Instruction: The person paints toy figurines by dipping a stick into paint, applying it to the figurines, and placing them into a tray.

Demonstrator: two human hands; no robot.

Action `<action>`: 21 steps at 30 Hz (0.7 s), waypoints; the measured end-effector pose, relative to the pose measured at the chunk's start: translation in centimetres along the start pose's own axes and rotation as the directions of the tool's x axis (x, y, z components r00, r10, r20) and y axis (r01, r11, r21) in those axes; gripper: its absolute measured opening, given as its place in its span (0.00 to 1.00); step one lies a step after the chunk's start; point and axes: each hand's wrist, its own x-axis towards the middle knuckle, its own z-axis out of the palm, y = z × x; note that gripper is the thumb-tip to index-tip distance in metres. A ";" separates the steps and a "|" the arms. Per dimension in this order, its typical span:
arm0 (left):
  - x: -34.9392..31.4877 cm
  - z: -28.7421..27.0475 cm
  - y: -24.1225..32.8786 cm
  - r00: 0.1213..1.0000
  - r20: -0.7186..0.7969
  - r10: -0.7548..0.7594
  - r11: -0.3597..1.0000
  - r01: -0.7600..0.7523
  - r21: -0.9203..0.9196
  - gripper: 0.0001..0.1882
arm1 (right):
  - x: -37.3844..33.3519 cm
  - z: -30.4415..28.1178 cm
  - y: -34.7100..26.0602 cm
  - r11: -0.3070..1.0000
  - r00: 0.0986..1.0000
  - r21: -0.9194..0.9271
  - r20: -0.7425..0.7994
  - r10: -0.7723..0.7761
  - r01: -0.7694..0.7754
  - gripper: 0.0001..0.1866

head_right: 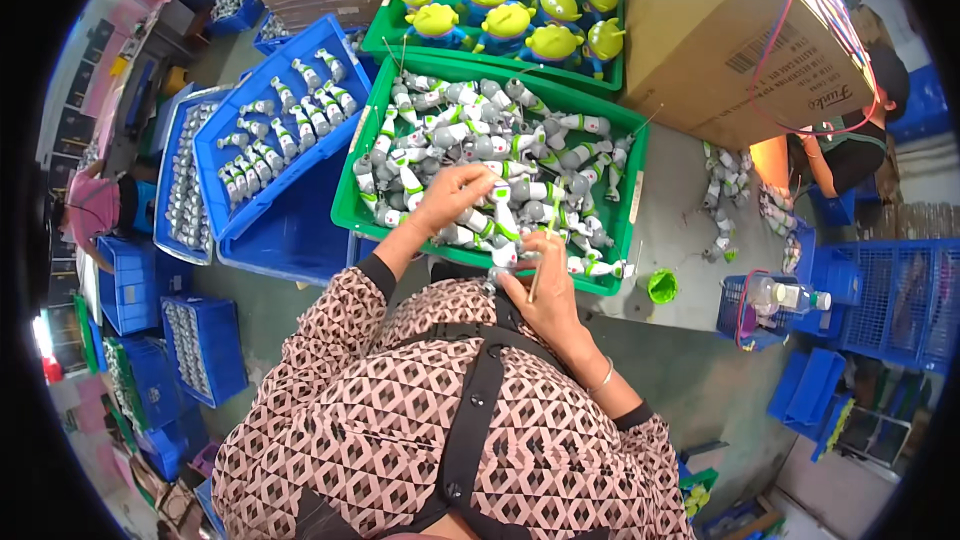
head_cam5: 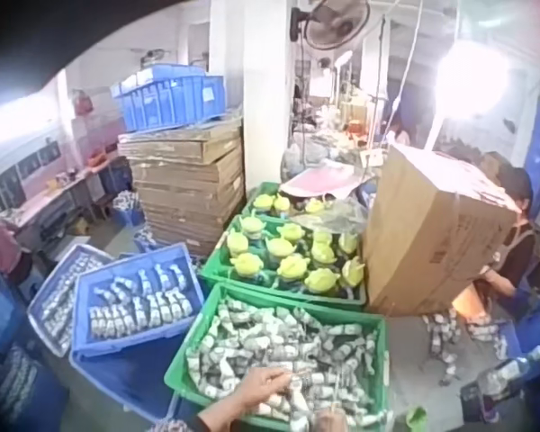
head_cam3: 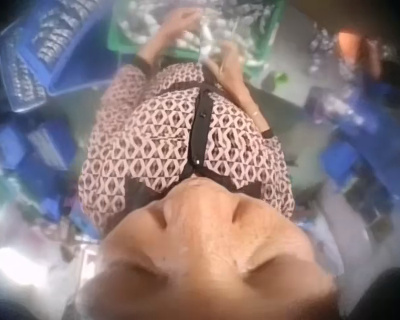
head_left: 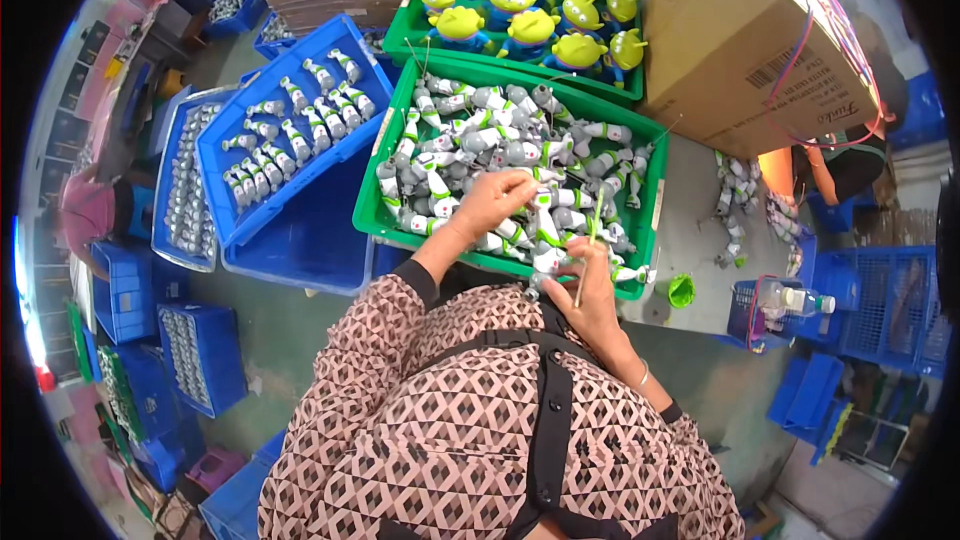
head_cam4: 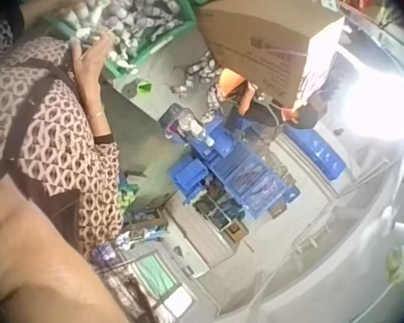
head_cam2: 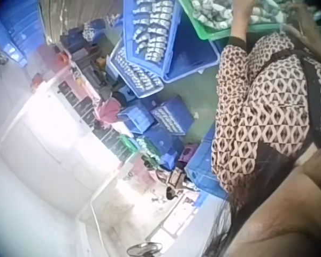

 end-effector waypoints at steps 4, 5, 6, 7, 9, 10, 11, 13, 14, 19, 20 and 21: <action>-1.0 -1.9 -0.7 0.997 -0.061 0.055 0.997 -0.058 -0.057 0.15 | 1.2 1.2 -0.8 0.995 0.995 -0.057 0.066 -0.076 0.079 0.26; -1.2 -2.2 -0.8 0.994 -0.086 0.065 0.995 -0.071 -0.072 0.16 | 1.4 1.4 -0.9 0.996 0.995 -0.055 0.078 -0.067 0.071 0.26; -1.2 -2.3 -0.9 0.996 -0.070 0.060 0.992 -0.067 -0.111 0.17 | 1.4 1.4 -1.1 0.993 0.994 -0.081 0.078 -0.075 0.081 0.27; -1.2 -2.4 -0.8 0.996 -0.064 0.057 0.991 -0.064 -0.119 0.17 | 1.6 1.5 -1.3 0.990 0.993 -0.106 0.078 -0.087 0.095 0.27; -1.0 -2.4 -0.6 0.997 -0.058 0.057 0.993 -0.062 -0.097 0.17 | 1.7 1.4 -1.4 0.984 0.990 -0.116 0.030 -0.136 0.139 0.26; -0.9 -2.4 -0.7 0.998 -0.042 0.054 0.995 -0.057 -0.083 0.17 | 1.6 1.5 -1.3 0.974 0.981 -0.122 -0.017 -0.193 0.189 0.24; -0.8 -2.4 -0.7 0.998 -0.026 0.055 0.995 -0.057 -0.086 0.17 | 1.7 1.3 -1.2 0.976 0.983 -0.128 -0.029 -0.184 0.179 0.24; -0.4 -2.2 -0.4 0.998 -0.005 0.062 0.996 -0.063 -0.066 0.17 | 1.7 0.4 -1.0 0.936 0.941 -0.190 -0.109 -0.321 0.297 0.20; -0.2 -1.9 0.1 0.998 0.004 0.061 0.995 -0.060 -0.083 0.16 | 1.7 -0.4 -1.5 0.929 0.923 -0.162 -0.142 -0.356 0.334 0.16; 0.8 -0.6 0.4 0.992 0.056 0.116 0.990 -0.111 -0.083 0.16 | 0.5 -3.6 -3.6 0.960 0.920 -0.048 -0.279 -0.276 0.274 0.12; 1.0 -0.4 0.6 0.991 0.085 0.105 0.992 -0.098 -0.078 0.16 | 0.5 -4.2 -3.6 0.956 0.905 -0.072 -0.309 -0.291 0.283 0.12; 1.2 -0.2 0.7 0.989 0.111 0.093 0.994 -0.086 -0.071 0.16 | 0.5 -4.7 -3.6 0.952 0.891 -0.095 -0.336 -0.307 0.292 0.12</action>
